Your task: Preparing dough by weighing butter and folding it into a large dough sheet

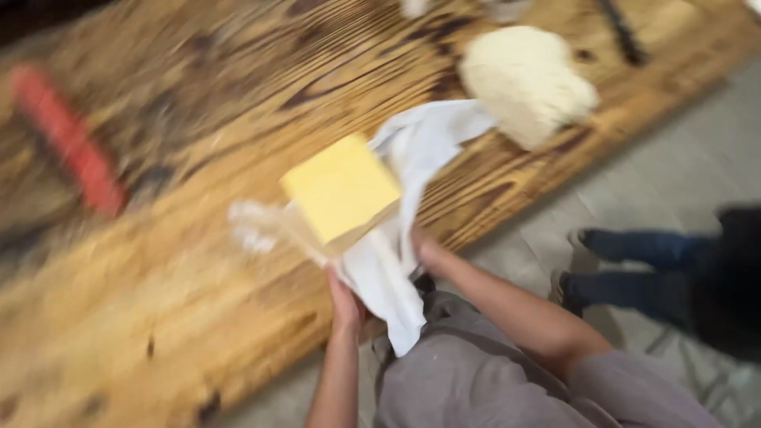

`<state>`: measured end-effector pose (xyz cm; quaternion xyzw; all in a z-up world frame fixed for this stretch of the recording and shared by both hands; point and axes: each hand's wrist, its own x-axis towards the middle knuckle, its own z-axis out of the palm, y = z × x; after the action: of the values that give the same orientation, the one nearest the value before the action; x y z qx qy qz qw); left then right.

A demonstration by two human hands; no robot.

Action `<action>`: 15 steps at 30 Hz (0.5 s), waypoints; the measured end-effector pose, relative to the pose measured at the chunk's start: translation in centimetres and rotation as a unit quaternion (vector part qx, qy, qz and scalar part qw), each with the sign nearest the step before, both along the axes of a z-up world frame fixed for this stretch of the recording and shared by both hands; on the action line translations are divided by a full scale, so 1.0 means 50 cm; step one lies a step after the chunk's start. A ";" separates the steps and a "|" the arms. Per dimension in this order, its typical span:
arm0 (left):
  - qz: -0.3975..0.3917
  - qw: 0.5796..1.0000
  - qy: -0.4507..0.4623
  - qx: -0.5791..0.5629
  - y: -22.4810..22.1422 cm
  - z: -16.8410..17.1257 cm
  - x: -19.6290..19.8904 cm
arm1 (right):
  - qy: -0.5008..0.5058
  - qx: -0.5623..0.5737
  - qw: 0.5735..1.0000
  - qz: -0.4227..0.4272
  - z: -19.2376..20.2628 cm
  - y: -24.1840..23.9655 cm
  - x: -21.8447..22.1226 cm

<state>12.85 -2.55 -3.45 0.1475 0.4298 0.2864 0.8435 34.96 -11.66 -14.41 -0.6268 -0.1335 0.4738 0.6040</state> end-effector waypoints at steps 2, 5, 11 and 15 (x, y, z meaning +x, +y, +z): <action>0.038 0.997 -0.054 0.044 0.004 0.023 0.033 | -0.017 0.042 0.999 -0.005 0.028 0.024 -0.016; 0.067 0.990 -0.080 0.089 0.042 0.069 0.045 | -0.040 0.100 0.993 0.036 0.060 0.120 -0.040; 0.097 0.982 -0.109 0.120 0.230 0.026 0.025 | -0.059 0.185 0.971 0.137 0.133 0.259 -0.026; 0.098 0.973 0.094 0.188 0.252 0.093 -0.024 | -0.183 -0.001 0.871 0.457 0.363 0.235 0.109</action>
<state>11.66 10.04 1.20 0.2866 0.4579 0.4285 0.7243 40.40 0.11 3.75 -0.5717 -0.5129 0.5736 0.2847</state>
